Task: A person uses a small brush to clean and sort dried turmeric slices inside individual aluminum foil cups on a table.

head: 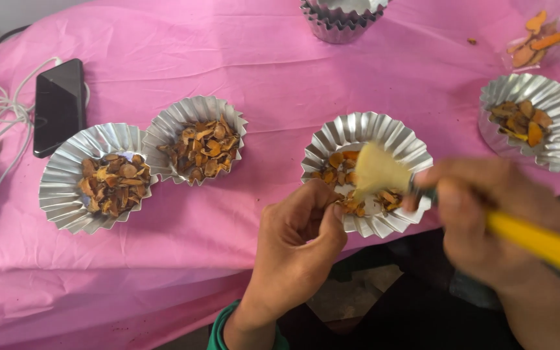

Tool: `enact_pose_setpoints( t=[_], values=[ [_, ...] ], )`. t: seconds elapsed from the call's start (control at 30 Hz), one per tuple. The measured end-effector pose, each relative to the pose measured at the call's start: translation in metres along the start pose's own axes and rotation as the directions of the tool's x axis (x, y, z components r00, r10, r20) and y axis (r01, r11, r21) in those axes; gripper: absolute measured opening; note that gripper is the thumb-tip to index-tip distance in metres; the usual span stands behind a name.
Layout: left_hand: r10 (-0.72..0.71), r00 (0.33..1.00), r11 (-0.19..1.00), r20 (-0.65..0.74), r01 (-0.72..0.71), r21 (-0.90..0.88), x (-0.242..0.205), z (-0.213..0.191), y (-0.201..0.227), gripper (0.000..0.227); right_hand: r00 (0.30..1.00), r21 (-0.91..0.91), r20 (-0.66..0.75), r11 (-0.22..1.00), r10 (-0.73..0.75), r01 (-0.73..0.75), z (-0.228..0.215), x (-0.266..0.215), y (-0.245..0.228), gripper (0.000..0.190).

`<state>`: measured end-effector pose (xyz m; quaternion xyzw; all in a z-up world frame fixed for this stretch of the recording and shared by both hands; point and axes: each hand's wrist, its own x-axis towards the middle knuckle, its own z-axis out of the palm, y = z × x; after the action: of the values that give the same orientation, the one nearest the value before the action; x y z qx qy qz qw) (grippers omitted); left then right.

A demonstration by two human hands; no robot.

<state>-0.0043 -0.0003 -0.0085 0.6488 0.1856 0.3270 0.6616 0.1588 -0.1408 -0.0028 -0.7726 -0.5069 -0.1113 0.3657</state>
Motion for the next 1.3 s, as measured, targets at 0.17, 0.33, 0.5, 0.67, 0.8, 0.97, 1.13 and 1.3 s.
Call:
enact_pose_setpoints(
  t=[0.17,0.33,0.5,0.67,0.8,0.97,1.13,1.3],
  values=[
    [-0.075,0.990,0.985,0.116,0.092,-0.146,-0.001,-0.004,-0.007,0.028,0.898,0.334,-0.037,0.841,-0.439,0.425,0.008,0.020,0.023,0.022],
    [-0.093,0.964,0.893,0.251,0.192,-0.407,0.003,-0.005,-0.007,0.026,0.862,0.211,-0.040,0.839,-0.506,0.502,0.017,0.015,0.009,0.036],
    [-0.107,0.944,0.878,0.311,0.236,-0.416,0.001,-0.004,-0.004,0.027,0.807,0.210,-0.142,0.779,-0.573,0.590,0.023,0.022,0.002,0.026],
    [0.124,0.984,0.954,0.128,-0.154,0.257,-0.007,0.003,0.016,0.019,0.846,0.228,-0.064,0.818,-0.529,0.528,0.013,0.033,-0.009,0.018],
    [0.122,0.979,0.916,0.162,-0.174,0.361,-0.007,0.004,0.011,0.011,0.873,0.187,-0.045,0.854,-0.486,0.485,0.008,0.036,-0.014,0.010],
    [0.278,0.956,0.881,0.094,-0.293,0.372,-0.005,0.010,0.010,0.006,0.881,0.273,0.074,0.859,-0.467,0.433,-0.001,0.044,-0.024,0.014],
    [0.336,0.942,0.864,-0.018,-0.301,0.404,0.000,0.011,-0.003,0.012,0.951,0.312,-0.153,0.900,-0.269,0.305,-0.004,0.017,0.008,0.024],
    [0.336,0.940,0.876,-0.053,-0.291,0.385,0.002,0.014,-0.007,0.011,0.976,0.247,0.148,0.962,-0.159,0.119,-0.010,0.010,-0.009,0.039]
  ],
)
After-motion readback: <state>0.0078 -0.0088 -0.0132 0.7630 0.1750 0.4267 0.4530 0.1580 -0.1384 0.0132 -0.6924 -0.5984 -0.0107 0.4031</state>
